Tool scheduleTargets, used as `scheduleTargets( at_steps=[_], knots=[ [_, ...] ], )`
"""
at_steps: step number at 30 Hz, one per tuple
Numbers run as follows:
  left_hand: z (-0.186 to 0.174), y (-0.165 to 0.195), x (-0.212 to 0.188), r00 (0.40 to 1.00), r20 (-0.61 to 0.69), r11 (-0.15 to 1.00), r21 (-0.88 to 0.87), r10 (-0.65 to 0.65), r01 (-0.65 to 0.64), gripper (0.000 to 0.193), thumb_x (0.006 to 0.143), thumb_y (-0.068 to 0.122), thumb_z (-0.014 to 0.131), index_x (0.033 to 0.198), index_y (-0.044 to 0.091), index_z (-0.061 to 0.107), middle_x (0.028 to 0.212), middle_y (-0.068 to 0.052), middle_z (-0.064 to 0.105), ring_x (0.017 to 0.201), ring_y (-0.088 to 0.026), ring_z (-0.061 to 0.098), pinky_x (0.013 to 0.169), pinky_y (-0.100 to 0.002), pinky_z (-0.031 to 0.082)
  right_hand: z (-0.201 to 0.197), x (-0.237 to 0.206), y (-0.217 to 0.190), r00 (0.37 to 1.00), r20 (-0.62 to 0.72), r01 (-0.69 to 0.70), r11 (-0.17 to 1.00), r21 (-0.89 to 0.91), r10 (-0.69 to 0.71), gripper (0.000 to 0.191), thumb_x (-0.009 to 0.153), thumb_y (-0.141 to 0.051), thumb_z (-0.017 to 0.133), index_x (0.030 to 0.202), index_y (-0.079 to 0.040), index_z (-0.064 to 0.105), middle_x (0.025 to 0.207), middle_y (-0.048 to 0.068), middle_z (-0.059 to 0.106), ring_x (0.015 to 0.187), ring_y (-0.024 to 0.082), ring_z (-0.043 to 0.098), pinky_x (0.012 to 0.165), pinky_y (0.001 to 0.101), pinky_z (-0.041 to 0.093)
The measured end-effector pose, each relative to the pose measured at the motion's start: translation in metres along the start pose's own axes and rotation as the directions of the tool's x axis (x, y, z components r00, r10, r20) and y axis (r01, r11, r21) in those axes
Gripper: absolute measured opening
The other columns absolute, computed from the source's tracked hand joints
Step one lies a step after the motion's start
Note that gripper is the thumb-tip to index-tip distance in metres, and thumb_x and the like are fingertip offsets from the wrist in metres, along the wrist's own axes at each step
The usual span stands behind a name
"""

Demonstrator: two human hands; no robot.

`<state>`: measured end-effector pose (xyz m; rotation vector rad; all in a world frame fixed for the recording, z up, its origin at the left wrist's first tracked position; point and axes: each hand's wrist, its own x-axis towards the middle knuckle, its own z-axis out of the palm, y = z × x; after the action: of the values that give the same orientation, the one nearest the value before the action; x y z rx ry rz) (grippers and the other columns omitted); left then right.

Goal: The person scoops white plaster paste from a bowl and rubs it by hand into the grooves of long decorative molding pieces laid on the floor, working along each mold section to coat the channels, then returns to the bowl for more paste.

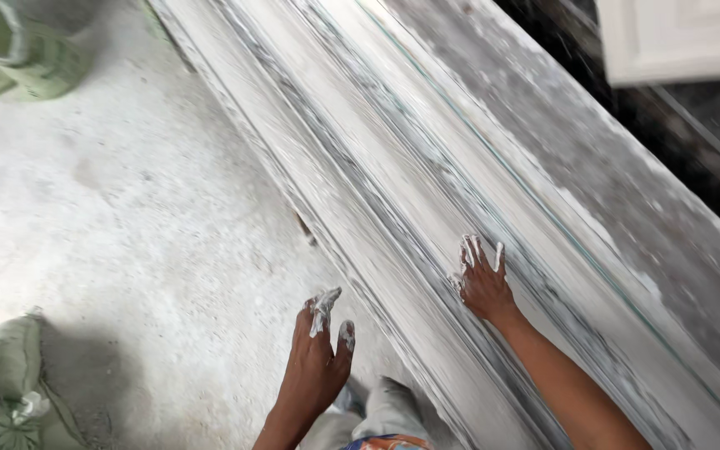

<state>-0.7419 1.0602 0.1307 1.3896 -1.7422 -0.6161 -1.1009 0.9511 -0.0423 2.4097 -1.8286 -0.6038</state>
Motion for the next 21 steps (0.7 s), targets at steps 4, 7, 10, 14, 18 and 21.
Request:
scheduleTargets(
  at_steps=[4, 7, 10, 14, 18, 21],
  knots=[
    [-0.042, -0.055, 0.051, 0.994, -0.033, 0.994, -0.046, -0.102, 0.101, 0.053, 0.089, 0.002, 0.066, 0.138, -0.007, 0.047, 0.129, -0.031, 0.054, 0.118, -0.049, 0.054, 0.097, -0.051, 0.047, -0.036, 0.117, -0.026, 0.985, -0.167, 0.052, 0.999, 0.011, -0.05, 0.079, 0.092, -0.042, 0.055, 0.154, 0.002, 0.031, 0.169, 0.018, 0.012, 0.157, 0.03, 0.003, 0.119, 0.0702, -0.001],
    [-0.059, -0.112, 0.086, 0.994, -0.049, 0.995, -0.006, -0.102, 0.102, 0.05, 0.087, 0.001, 0.068, 0.132, -0.007, 0.049, 0.133, -0.034, 0.051, 0.123, -0.052, 0.05, 0.101, -0.053, 0.046, -0.065, 0.207, -0.049, 0.993, -0.107, 0.046, 0.999, -0.021, -0.048, 0.08, 0.093, -0.043, 0.054, 0.155, 0.001, 0.031, 0.169, 0.019, 0.011, 0.158, 0.032, 0.003, 0.12, 0.0713, -0.002],
    [-0.07, -0.182, 0.136, 0.994, -0.07, 0.994, 0.053, -0.087, 0.091, 0.048, 0.083, 0.0, 0.068, 0.127, -0.009, 0.05, 0.137, -0.038, 0.047, 0.128, -0.055, 0.047, 0.101, -0.053, 0.046, -0.096, 0.302, -0.072, 0.996, -0.064, 0.06, 0.995, -0.085, -0.065, 0.085, 0.091, -0.044, 0.056, 0.156, 0.003, 0.029, 0.169, 0.021, 0.01, 0.157, 0.035, 0.002, 0.117, 0.0719, -0.002],
    [-0.087, -0.268, 0.228, 0.993, -0.077, 0.994, 0.041, -0.095, 0.098, 0.047, 0.084, 0.0, 0.069, 0.127, -0.011, 0.054, 0.135, -0.036, 0.053, 0.127, -0.057, 0.047, 0.103, -0.056, 0.043, -0.141, 0.437, -0.105, 0.981, -0.168, 0.093, 0.995, -0.035, -0.098, 0.082, 0.091, -0.041, 0.057, 0.155, 0.002, 0.031, 0.169, 0.022, 0.011, 0.158, 0.036, 0.003, 0.116, 0.073, -0.002],
    [-0.11, -0.332, 0.339, 0.998, -0.035, 0.993, 0.102, -0.053, 0.056, 0.024, 0.085, 0.005, 0.072, 0.1, -0.006, 0.056, 0.131, -0.041, 0.049, 0.127, -0.058, 0.047, 0.104, -0.055, 0.045, -0.189, 0.565, -0.137, 0.959, -0.269, 0.095, 0.995, 0.012, -0.089, 0.081, 0.089, -0.038, 0.058, 0.156, 0.001, 0.031, 0.17, 0.021, 0.012, 0.158, 0.036, 0.003, 0.117, 0.0732, -0.003],
    [-0.131, -0.361, 0.388, 0.993, -0.064, 0.992, 0.069, -0.102, 0.107, 0.03, 0.089, 0.007, 0.072, 0.111, -0.009, 0.059, 0.131, -0.04, 0.052, 0.124, -0.057, 0.05, 0.104, -0.055, 0.046, -0.219, 0.634, -0.167, 0.982, -0.158, 0.11, 0.993, 0.036, -0.103, 0.083, 0.089, -0.038, 0.059, 0.156, 0.0, 0.03, 0.17, 0.02, 0.01, 0.159, 0.036, 0.002, 0.117, 0.0736, -0.004]
  ],
)
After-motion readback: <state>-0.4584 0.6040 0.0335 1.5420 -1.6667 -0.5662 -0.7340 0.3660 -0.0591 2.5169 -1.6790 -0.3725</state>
